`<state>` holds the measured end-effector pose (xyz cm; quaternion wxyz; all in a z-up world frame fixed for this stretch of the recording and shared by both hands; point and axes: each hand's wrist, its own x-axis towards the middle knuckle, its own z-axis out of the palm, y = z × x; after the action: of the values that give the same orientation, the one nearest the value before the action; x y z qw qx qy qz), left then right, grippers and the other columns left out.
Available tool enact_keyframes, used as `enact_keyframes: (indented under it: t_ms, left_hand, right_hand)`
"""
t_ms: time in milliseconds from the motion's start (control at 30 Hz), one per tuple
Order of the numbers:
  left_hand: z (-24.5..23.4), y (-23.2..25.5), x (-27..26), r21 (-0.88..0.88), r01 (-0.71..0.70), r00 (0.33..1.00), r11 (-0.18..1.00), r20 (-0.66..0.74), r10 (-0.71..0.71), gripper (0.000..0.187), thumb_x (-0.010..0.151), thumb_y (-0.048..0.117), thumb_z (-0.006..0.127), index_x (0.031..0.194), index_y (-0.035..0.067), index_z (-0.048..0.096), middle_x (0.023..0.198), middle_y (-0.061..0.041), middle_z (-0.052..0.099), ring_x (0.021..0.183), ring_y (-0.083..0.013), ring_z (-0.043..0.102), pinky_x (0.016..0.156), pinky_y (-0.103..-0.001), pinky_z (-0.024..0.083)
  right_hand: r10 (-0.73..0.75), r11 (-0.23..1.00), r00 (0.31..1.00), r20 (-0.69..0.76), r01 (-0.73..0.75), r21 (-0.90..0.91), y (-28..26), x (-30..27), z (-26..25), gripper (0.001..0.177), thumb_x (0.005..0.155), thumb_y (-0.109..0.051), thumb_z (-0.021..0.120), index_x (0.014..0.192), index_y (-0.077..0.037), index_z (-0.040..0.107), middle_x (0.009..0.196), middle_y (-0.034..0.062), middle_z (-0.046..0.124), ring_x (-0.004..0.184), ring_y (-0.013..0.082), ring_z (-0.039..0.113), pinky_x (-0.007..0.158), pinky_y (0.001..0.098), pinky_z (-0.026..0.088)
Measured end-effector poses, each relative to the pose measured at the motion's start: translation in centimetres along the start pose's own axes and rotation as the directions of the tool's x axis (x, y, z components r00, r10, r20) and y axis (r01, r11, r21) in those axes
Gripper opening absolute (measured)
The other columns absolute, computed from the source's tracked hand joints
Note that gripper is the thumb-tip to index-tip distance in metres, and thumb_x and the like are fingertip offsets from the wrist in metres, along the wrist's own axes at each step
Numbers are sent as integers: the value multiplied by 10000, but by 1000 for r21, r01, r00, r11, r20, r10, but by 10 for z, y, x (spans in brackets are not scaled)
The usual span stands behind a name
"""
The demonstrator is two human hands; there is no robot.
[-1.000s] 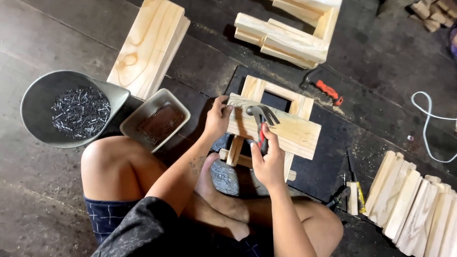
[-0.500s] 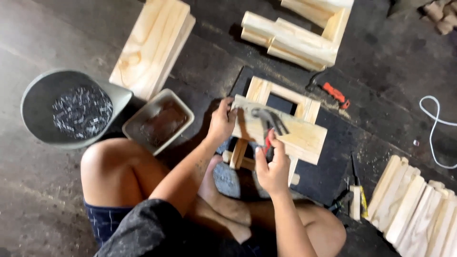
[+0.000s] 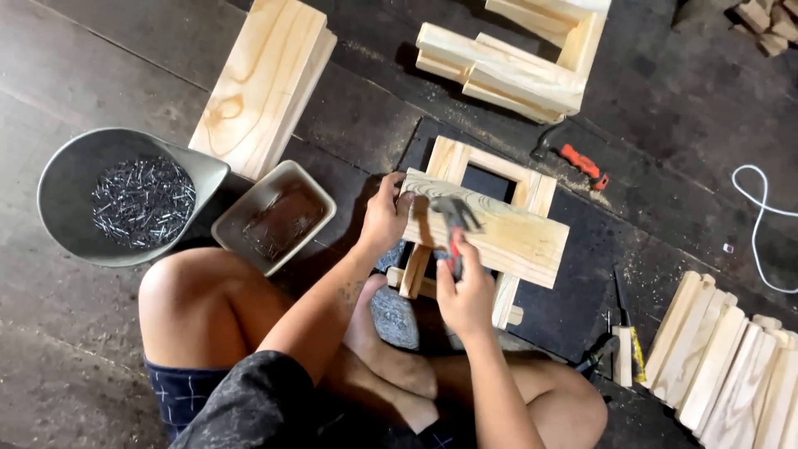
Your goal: Hammering nails into wooden slats to assemble a wooden structure while sitting on the floor.
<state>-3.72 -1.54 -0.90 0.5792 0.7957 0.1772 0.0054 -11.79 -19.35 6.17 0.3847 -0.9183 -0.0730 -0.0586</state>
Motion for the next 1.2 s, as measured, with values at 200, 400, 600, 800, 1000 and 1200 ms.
enact_keyframes:
  t_ms: [200,400,600,800,1000,1200]
  left_hand:
    - [2,5,-2,22,27,999,999,17,-28,404,1044,310,647,1425,249,525,1204,-227,735,1216,-426,686,1013,-563,583]
    - [1,5,3,21,-47,999,999,-19,47,358,1051,201,616,1399,190,532,1126,-251,742,1128,-460,715,936,-570,612]
    - [5,-6,-2,3,-35,999,999,-39,35,373,1031,201,634,1395,208,551,1103,-242,751,1112,-447,720,914,-575,611]
    - [-4,3,-7,-17,1,1000,1000,10,0,378,1053,295,623,1412,206,544,1120,-208,767,1107,-414,734,917,-558,608]
    - [-4,9,-5,-32,-2,1000,999,16,3,389,1051,310,638,1413,220,527,1109,-197,752,1119,-415,726,925,-561,609]
    - [-4,0,6,-29,-13,1000,1000,-2,13,358,1054,252,617,1397,202,530,1113,-225,757,1094,-420,744,925,-528,627]
  right_hand:
    - [176,984,967,185,-175,-22,-2,5,6,357,935,-198,679,1278,-163,586,1439,60,686,1156,367,709,911,506,605]
    - [-138,984,976,-170,155,87,-26,5,-29,359,933,-69,711,1267,31,624,1315,300,689,1108,420,719,731,367,642]
    - [-123,986,991,-45,127,109,-36,18,-27,380,922,-70,705,1292,-5,649,1247,281,729,1088,459,713,763,519,647]
    - [141,990,957,254,-138,-33,-50,23,-41,383,916,-191,681,1296,-167,637,1311,144,749,1147,425,706,925,570,575]
    - [217,976,920,325,-214,-46,-39,32,-32,324,950,-161,665,1270,-138,623,1024,198,805,995,414,768,771,523,595]
    - [21,997,1000,-14,-20,77,-26,20,-21,368,958,-112,684,1308,-70,579,1350,244,695,953,378,769,789,453,608]
